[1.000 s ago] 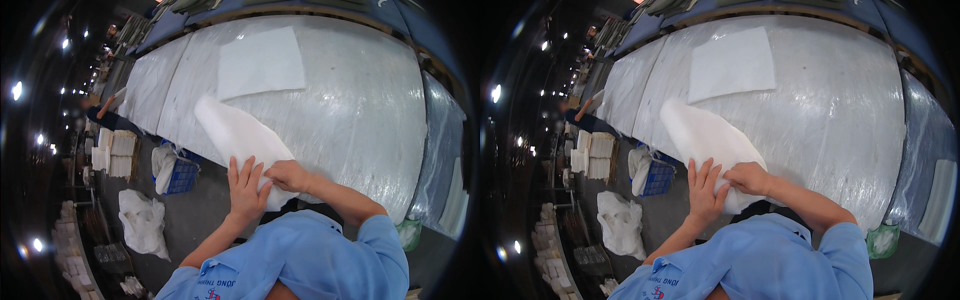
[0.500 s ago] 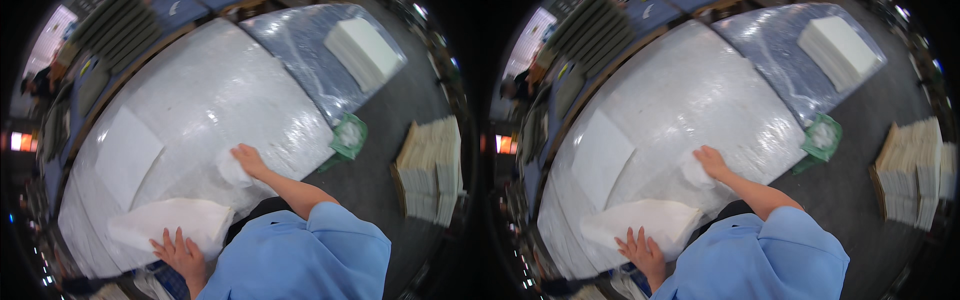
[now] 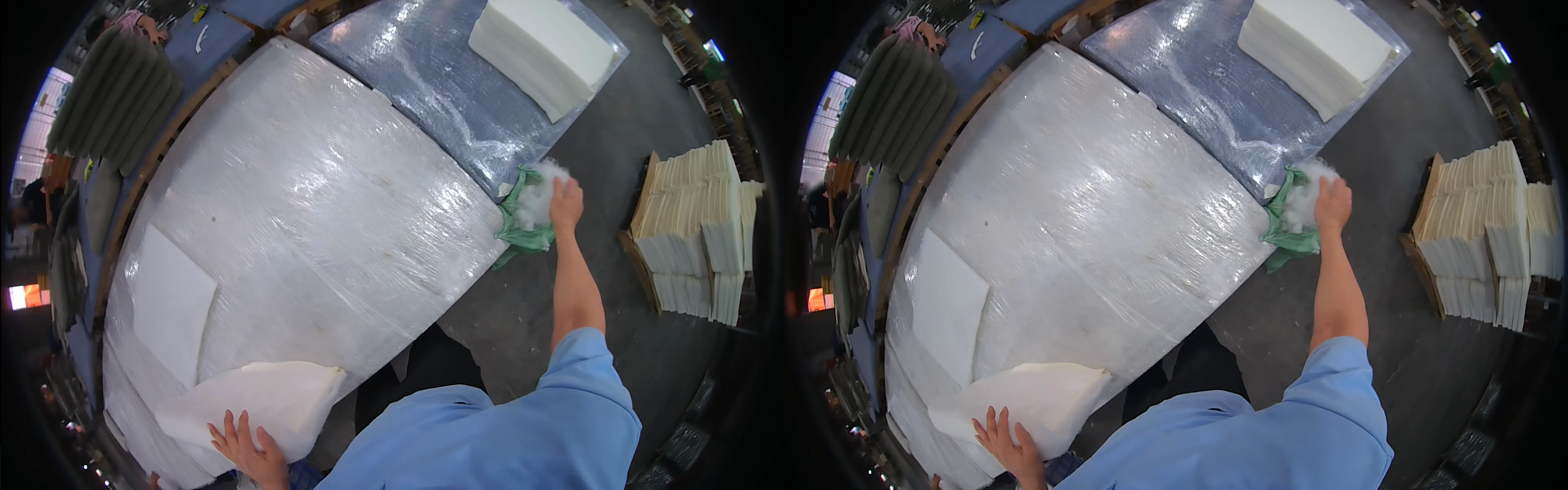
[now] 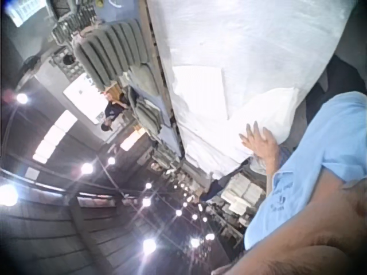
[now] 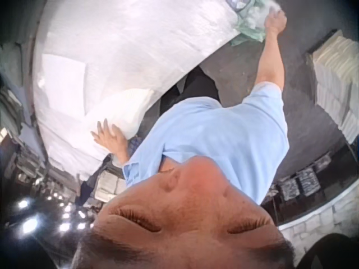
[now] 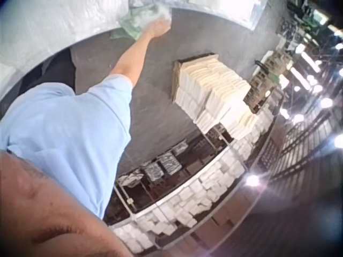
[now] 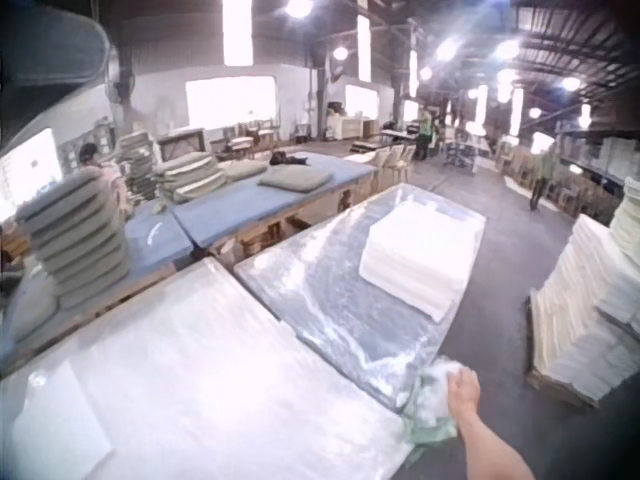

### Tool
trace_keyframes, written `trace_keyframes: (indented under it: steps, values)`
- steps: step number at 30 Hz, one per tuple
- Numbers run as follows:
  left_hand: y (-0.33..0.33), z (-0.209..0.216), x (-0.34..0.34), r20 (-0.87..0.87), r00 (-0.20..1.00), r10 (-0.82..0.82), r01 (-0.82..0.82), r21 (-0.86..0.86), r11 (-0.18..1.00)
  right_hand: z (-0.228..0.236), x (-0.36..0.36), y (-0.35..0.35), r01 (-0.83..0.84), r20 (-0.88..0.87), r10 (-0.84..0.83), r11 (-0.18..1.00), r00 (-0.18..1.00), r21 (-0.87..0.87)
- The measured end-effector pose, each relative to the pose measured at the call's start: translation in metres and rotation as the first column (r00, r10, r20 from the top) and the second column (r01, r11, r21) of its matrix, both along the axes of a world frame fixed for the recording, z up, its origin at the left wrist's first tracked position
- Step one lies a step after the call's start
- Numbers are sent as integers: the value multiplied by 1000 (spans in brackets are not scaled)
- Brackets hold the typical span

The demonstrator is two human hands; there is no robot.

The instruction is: The person wraps rectangular white foam blocks in thin white sheets on a long workbench. They smooth the sheets, fold the edges, and roll the blocks into compact bundles. The person places the wrapped bundles into a blue crate.

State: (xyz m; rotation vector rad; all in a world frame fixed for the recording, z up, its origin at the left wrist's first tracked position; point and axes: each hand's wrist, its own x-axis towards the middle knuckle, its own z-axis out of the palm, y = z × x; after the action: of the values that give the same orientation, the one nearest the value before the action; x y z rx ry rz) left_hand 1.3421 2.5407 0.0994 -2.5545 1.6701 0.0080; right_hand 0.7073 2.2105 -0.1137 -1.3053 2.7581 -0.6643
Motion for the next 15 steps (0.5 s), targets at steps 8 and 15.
trace_keyframes:
  steps: [8, 15]
  values:
    - [-2, 12, -13, -71, 994, 82, -80, 27, 996, -218, -72, -25, -659, -97, 729, 660, 677, 360]
    - [-135, 18, -20, -89, 991, -99, 103, 38, 994, -253, -169, -3, -376, 111, 407, 659, 907, 651]
